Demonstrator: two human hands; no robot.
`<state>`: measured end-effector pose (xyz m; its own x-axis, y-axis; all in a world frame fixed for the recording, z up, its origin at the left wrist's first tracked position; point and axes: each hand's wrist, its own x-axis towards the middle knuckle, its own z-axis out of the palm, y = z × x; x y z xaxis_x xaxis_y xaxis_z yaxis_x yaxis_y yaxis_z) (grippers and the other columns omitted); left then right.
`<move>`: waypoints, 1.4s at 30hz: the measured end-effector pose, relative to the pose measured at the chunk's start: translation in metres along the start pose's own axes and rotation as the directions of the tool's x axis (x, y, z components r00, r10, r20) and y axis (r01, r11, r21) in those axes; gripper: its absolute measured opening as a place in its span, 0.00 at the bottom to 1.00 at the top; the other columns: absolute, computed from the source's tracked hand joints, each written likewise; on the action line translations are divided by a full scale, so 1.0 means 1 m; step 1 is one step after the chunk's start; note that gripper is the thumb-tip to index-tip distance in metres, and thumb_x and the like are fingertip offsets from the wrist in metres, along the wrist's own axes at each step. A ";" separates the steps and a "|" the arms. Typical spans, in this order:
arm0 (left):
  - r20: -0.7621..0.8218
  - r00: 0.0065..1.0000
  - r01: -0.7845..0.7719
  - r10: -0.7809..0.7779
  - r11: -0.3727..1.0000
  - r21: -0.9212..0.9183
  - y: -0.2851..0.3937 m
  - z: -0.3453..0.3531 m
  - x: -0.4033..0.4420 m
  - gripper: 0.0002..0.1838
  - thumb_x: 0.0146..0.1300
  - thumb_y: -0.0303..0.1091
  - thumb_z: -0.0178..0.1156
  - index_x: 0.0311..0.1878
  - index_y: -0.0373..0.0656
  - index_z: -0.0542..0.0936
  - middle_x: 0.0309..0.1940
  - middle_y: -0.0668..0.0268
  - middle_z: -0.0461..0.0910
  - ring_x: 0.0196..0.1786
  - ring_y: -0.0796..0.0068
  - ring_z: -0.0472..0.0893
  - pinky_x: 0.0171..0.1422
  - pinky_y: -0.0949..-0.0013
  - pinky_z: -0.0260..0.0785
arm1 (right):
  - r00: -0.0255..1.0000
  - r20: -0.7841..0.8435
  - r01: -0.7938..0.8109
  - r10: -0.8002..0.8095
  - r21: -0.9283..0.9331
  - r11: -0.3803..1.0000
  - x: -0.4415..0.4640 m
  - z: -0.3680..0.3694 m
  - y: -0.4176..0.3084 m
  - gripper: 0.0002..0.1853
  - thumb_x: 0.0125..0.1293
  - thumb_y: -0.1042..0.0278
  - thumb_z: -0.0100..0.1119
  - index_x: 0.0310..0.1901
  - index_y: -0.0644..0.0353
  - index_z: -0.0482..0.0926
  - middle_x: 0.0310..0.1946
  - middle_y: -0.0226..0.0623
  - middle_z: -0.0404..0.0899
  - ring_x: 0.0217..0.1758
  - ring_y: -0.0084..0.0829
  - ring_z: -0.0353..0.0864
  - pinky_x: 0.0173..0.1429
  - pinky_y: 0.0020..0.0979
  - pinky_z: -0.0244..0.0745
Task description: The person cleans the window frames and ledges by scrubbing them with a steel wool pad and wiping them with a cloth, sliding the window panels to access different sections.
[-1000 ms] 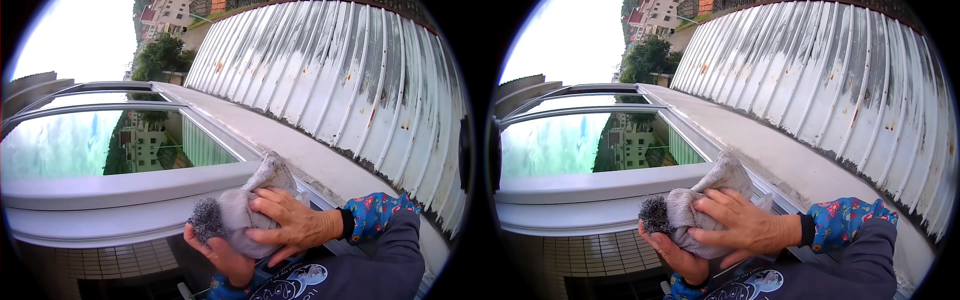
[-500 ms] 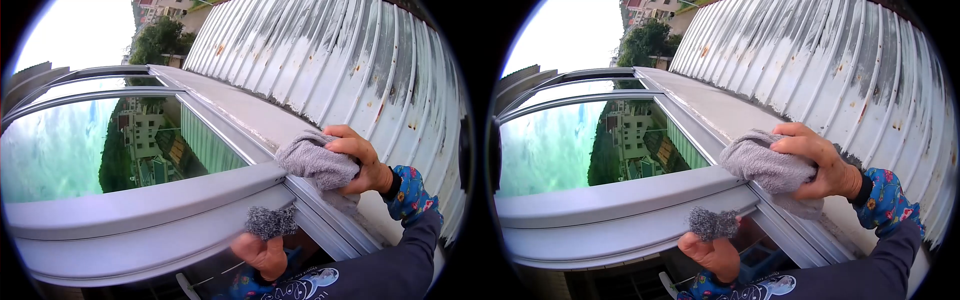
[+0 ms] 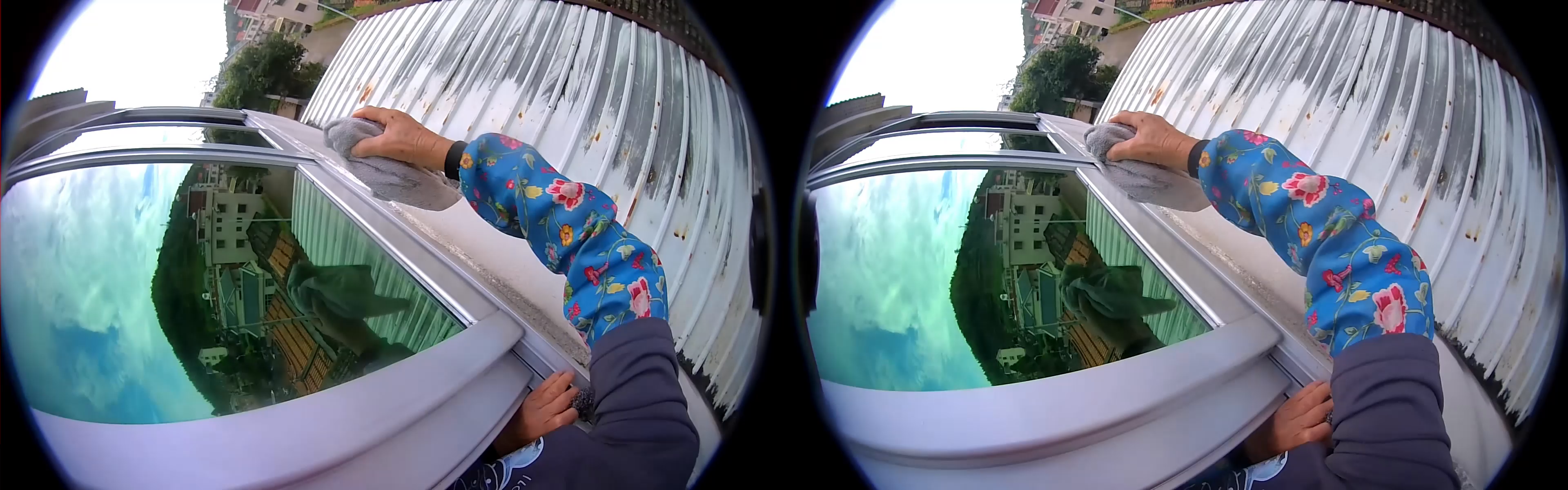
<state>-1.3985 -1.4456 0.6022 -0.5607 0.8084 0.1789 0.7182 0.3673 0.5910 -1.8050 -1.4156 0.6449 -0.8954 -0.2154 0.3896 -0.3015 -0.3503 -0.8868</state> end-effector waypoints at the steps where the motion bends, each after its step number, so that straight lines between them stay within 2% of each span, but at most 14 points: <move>1: -0.019 1.000 0.009 -0.009 1.000 -0.011 -0.002 0.007 -0.004 0.13 0.47 0.34 0.62 0.33 0.38 0.73 0.50 0.46 0.77 0.63 0.43 0.74 0.69 0.45 0.66 | 1.000 -0.012 0.016 -0.017 -0.016 1.000 0.022 0.017 0.006 0.35 0.50 0.53 0.69 0.60 0.60 0.75 0.49 0.47 0.80 0.52 0.38 0.80 0.58 0.31 0.73; 3: -0.036 0.998 0.047 -0.048 0.998 -0.034 -0.005 0.011 -0.005 0.13 0.47 0.34 0.62 0.33 0.37 0.73 0.50 0.46 0.78 0.62 0.43 0.74 0.68 0.46 0.67 | 0.994 0.019 0.112 -0.111 -0.091 0.990 0.057 0.051 0.025 0.38 0.50 0.46 0.66 0.61 0.61 0.74 0.51 0.55 0.78 0.56 0.49 0.78 0.62 0.36 0.70; 5: -0.054 0.996 0.072 -0.075 0.996 -0.048 -0.007 0.010 -0.002 0.13 0.47 0.34 0.62 0.32 0.37 0.74 0.50 0.46 0.78 0.62 0.43 0.75 0.68 0.46 0.67 | 0.995 0.101 -0.004 0.023 -0.186 0.983 0.089 0.101 0.074 0.44 0.50 0.37 0.61 0.67 0.53 0.70 0.65 0.54 0.69 0.67 0.48 0.70 0.70 0.38 0.63; 7: -0.063 0.992 0.102 -0.106 0.993 -0.058 -0.008 0.009 -0.001 0.13 0.46 0.34 0.62 0.32 0.37 0.74 0.50 0.46 0.78 0.62 0.43 0.75 0.67 0.46 0.68 | 0.948 0.189 -0.191 0.255 -0.301 0.934 0.070 0.134 0.090 0.43 0.55 0.38 0.57 0.68 0.58 0.68 0.68 0.54 0.65 0.71 0.50 0.63 0.73 0.36 0.59; 9: -0.087 0.987 0.128 -0.133 0.990 -0.063 -0.006 0.012 0.000 0.13 0.46 0.35 0.62 0.32 0.37 0.75 0.50 0.46 0.78 0.61 0.43 0.76 0.67 0.47 0.69 | 0.925 0.297 -0.186 0.238 -0.193 0.963 0.082 0.138 0.137 0.47 0.57 0.33 0.50 0.71 0.61 0.64 0.70 0.50 0.64 0.73 0.45 0.63 0.74 0.37 0.58; 11: -0.103 0.984 0.137 -0.143 0.988 -0.065 -0.006 0.013 -0.001 0.13 0.46 0.35 0.62 0.32 0.37 0.75 0.49 0.46 0.79 0.61 0.43 0.76 0.66 0.47 0.69 | 0.858 0.391 -0.226 0.333 -0.295 0.928 0.061 0.105 0.101 0.47 0.58 0.34 0.48 0.69 0.68 0.64 0.68 0.52 0.66 0.72 0.46 0.65 0.73 0.36 0.59; 16: -0.148 0.971 0.178 -0.186 0.982 -0.065 0.004 0.014 0.002 0.13 0.45 0.35 0.63 0.32 0.36 0.77 0.49 0.47 0.79 0.59 0.44 0.77 0.65 0.48 0.71 | 0.857 0.453 -0.148 0.247 -0.243 0.959 0.002 0.072 0.077 0.46 0.58 0.36 0.50 0.64 0.73 0.68 0.62 0.63 0.70 0.67 0.50 0.69 0.70 0.35 0.64; 21: -0.127 0.977 0.167 -0.173 0.984 -0.054 0.014 0.008 0.007 0.14 0.45 0.35 0.63 0.32 0.36 0.78 0.49 0.47 0.80 0.58 0.44 0.79 0.64 0.49 0.73 | 0.858 0.485 -0.072 0.166 -0.206 0.976 -0.092 0.028 0.035 0.34 0.60 0.45 0.55 0.58 0.66 0.74 0.53 0.55 0.76 0.59 0.45 0.75 0.63 0.36 0.70; 25: 0.044 0.991 0.124 -0.125 0.992 0.020 0.012 -0.016 0.015 0.10 0.47 0.34 0.61 0.29 0.38 0.76 0.48 0.48 0.80 0.60 0.45 0.78 0.67 0.50 0.71 | 0.842 0.530 -0.033 0.099 -0.133 0.991 -0.163 -0.014 -0.018 0.28 0.56 0.54 0.59 0.53 0.68 0.77 0.49 0.53 0.78 0.54 0.47 0.76 0.60 0.37 0.71; 28: 0.071 0.984 0.166 -0.166 0.986 0.010 0.019 -0.024 0.025 0.14 0.42 0.34 0.62 0.31 0.33 0.78 0.43 0.46 0.82 0.54 0.42 0.81 0.59 0.47 0.75 | 0.811 0.583 -0.005 0.058 -0.092 0.996 -0.200 -0.034 -0.033 0.26 0.51 0.59 0.62 0.50 0.67 0.80 0.48 0.48 0.79 0.50 0.46 0.76 0.58 0.39 0.72; 29: 0.082 0.982 0.171 -0.171 0.985 0.003 0.019 -0.025 0.027 0.14 0.41 0.33 0.61 0.31 0.32 0.78 0.43 0.46 0.82 0.53 0.41 0.81 0.58 0.46 0.76 | 0.861 0.501 0.124 -0.094 -0.027 0.992 -0.212 -0.038 -0.031 0.20 0.52 0.61 0.59 0.39 0.71 0.81 0.38 0.54 0.79 0.44 0.48 0.80 0.52 0.39 0.76; 34: 0.126 0.972 0.206 -0.197 0.977 -0.062 0.028 -0.026 0.019 0.13 0.33 0.33 0.52 0.24 0.35 0.70 0.46 0.36 0.79 0.53 0.34 0.79 0.57 0.39 0.74 | 0.812 0.524 0.083 -0.257 0.332 0.940 -0.248 -0.075 -0.027 0.18 0.49 0.63 0.61 0.37 0.68 0.82 0.35 0.51 0.80 0.41 0.46 0.81 0.48 0.38 0.76; 37: 0.098 0.971 0.223 -0.219 0.974 -0.031 0.034 -0.024 0.018 0.11 0.36 0.33 0.49 0.24 0.36 0.68 0.46 0.35 0.79 0.52 0.34 0.80 0.56 0.39 0.74 | 0.878 0.435 -0.028 -0.201 0.465 0.885 -0.269 -0.095 -0.019 0.19 0.47 0.66 0.62 0.41 0.65 0.82 0.38 0.47 0.80 0.44 0.44 0.79 0.53 0.38 0.73; 42: 0.064 0.984 0.165 -0.164 0.986 0.004 0.025 -0.027 0.031 0.11 0.58 0.35 0.55 0.33 0.35 0.72 0.39 0.41 0.83 0.43 0.41 0.84 0.44 0.47 0.80 | 0.957 0.236 0.124 -0.168 0.193 0.973 -0.256 -0.103 -0.006 0.22 0.47 0.64 0.62 0.47 0.64 0.83 0.52 0.46 0.78 0.53 0.45 0.75 0.60 0.39 0.70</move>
<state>-1.4093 -1.4236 0.6431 -0.6435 0.7649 0.0283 0.6177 0.4971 0.6093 -1.6075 -1.2645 0.5251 -0.7288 -0.3626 0.5809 -0.3411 -0.5433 -0.7671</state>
